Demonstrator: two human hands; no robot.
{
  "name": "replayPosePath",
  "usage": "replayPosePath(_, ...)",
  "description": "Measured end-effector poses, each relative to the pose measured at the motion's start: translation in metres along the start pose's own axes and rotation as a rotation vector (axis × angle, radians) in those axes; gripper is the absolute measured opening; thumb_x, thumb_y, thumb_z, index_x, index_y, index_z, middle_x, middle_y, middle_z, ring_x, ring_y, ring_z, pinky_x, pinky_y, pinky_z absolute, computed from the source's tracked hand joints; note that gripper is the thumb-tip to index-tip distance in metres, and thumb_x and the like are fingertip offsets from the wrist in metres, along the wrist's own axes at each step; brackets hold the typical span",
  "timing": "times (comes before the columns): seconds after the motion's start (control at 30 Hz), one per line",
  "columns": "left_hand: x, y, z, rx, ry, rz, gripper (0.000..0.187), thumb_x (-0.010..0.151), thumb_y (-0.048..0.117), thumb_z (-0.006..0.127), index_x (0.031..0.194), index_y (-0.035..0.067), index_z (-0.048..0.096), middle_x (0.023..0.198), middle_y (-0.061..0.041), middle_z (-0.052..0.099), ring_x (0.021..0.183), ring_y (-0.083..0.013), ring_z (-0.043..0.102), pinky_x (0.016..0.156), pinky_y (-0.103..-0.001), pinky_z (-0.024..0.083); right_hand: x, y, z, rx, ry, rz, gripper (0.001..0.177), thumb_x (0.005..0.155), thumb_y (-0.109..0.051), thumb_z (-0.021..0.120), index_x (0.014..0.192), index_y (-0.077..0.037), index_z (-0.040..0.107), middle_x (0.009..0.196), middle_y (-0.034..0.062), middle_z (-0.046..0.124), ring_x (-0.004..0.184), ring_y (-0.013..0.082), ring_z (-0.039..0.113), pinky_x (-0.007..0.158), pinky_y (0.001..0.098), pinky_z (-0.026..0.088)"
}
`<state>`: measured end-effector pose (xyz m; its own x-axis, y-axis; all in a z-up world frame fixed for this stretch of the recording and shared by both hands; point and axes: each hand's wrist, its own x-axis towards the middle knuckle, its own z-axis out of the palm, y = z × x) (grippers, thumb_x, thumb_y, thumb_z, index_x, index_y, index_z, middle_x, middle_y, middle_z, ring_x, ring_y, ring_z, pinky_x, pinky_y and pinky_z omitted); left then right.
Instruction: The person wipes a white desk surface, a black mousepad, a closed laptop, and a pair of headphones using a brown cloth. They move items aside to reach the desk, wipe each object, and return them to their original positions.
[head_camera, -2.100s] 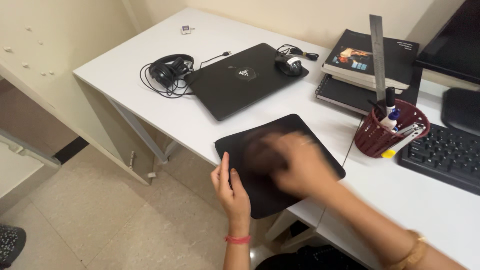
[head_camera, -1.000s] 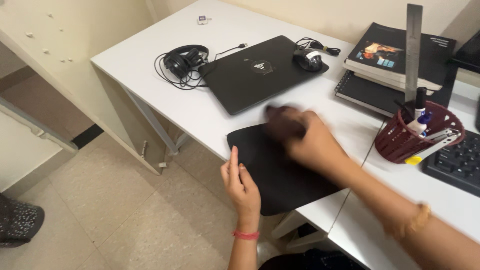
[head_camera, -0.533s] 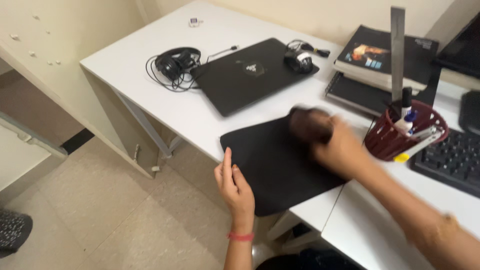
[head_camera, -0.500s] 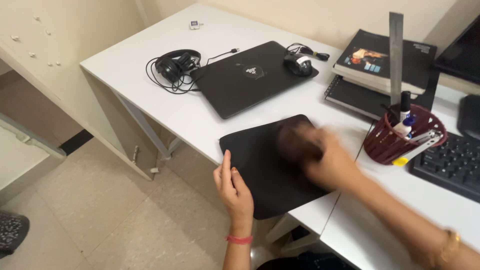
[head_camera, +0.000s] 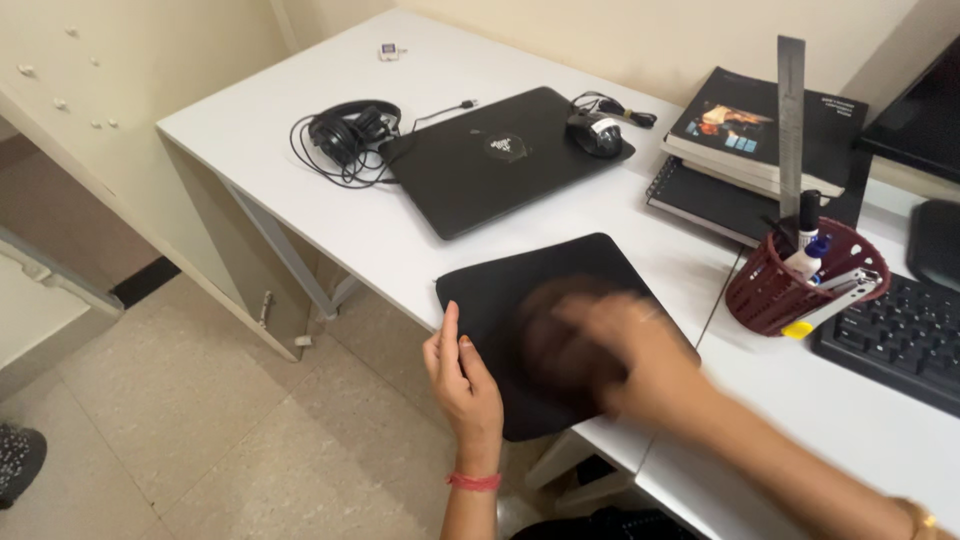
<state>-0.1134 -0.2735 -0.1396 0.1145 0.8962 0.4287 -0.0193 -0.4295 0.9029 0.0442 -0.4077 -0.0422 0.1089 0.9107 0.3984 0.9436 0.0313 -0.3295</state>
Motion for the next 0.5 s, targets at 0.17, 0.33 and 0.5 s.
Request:
replayPosePath(0.17, 0.0, 0.001, -0.001, -0.008, -0.006, -0.038, 0.043, 0.103, 0.007, 0.05, 0.145, 0.008, 0.058, 0.108, -0.005, 0.054, 0.076, -0.0109, 0.053, 0.067, -0.028, 0.048, 0.01, -0.001, 0.011, -0.119, -0.24, 0.184, 0.099, 0.053, -0.001, 0.074, 0.147, -0.026, 0.051, 0.136, 0.0129, 0.059, 0.117, 0.0369, 0.056, 0.089, 0.051, 0.047)
replayPosePath(0.33, 0.002, 0.005, -0.001, 0.015, -0.009, 0.004, 0.043, 0.103, 0.006, 0.05, 0.145, 0.008, 0.058, 0.11, -0.005, 0.056, 0.079, -0.0125, 0.054, 0.068, -0.029, 0.049, 0.057, 0.041, -0.022, -0.427, 0.07, 0.44, 0.072, 0.073, -0.015, 0.08, 0.14, -0.016, 0.055, 0.123, 0.0243, 0.06, 0.113, 0.0458, 0.057, 0.089, 0.0591, 0.048)
replayPosePath(0.5, -0.002, 0.005, -0.002, -0.018, 0.007, 0.287, 0.064, 0.09, 0.016, 0.072, 0.149, 0.002, 0.052, 0.116, -0.01, 0.054, 0.106, -0.0208, 0.058, 0.092, -0.034, 0.055, 0.031, -0.021, 0.029, -0.127, -0.207, 0.057, 0.085, 0.057, -0.01, 0.075, 0.14, -0.018, 0.054, 0.113, 0.0161, 0.064, 0.106, 0.0402, 0.06, 0.08, 0.0549, 0.051)
